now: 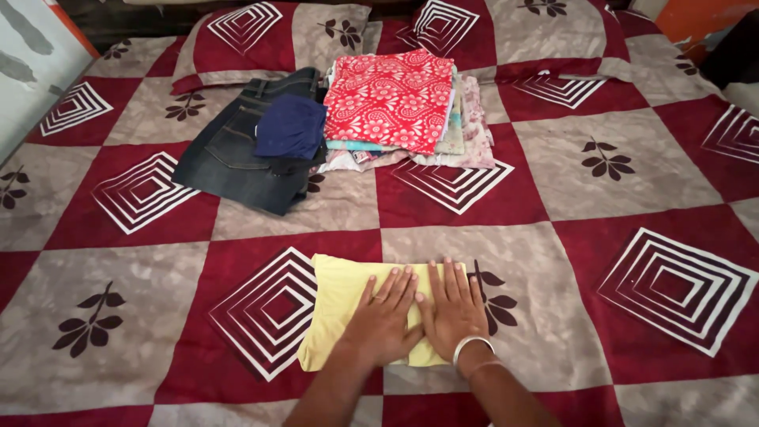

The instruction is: Folding several items of clothing, including t-shirts, on a bed.

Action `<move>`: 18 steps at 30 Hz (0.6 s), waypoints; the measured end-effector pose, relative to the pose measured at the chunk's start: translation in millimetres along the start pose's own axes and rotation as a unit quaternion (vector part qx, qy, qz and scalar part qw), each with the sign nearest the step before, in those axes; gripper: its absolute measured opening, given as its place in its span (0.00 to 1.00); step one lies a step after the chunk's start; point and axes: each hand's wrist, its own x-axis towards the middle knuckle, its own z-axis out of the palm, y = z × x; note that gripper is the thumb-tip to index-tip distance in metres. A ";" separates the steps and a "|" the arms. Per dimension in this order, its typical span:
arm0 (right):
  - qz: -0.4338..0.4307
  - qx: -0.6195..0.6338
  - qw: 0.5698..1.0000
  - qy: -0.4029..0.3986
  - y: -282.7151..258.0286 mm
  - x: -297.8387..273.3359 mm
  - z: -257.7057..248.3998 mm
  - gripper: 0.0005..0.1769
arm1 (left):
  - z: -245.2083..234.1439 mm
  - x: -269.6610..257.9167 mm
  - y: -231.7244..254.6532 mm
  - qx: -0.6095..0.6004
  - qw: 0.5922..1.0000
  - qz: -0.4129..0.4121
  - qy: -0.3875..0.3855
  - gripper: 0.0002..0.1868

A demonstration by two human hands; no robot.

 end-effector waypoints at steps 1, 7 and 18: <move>-0.001 0.000 1.000 -0.001 -0.7 3.1 0.4 0.40 | -12.6 0.1 -0.5 0.000 1.000 -0.001 0.000 0.48; 0.002 0.015 1.000 -0.010 -4.0 2.6 -7.4 0.41 | -33.1 4.3 -8.4 0.021 0.988 0.019 -0.153 0.74; -0.009 -0.023 1.000 -0.003 -10.2 -30.7 -1.6 0.41 | -22.4 12.5 -5.4 0.069 0.977 0.000 -0.200 0.90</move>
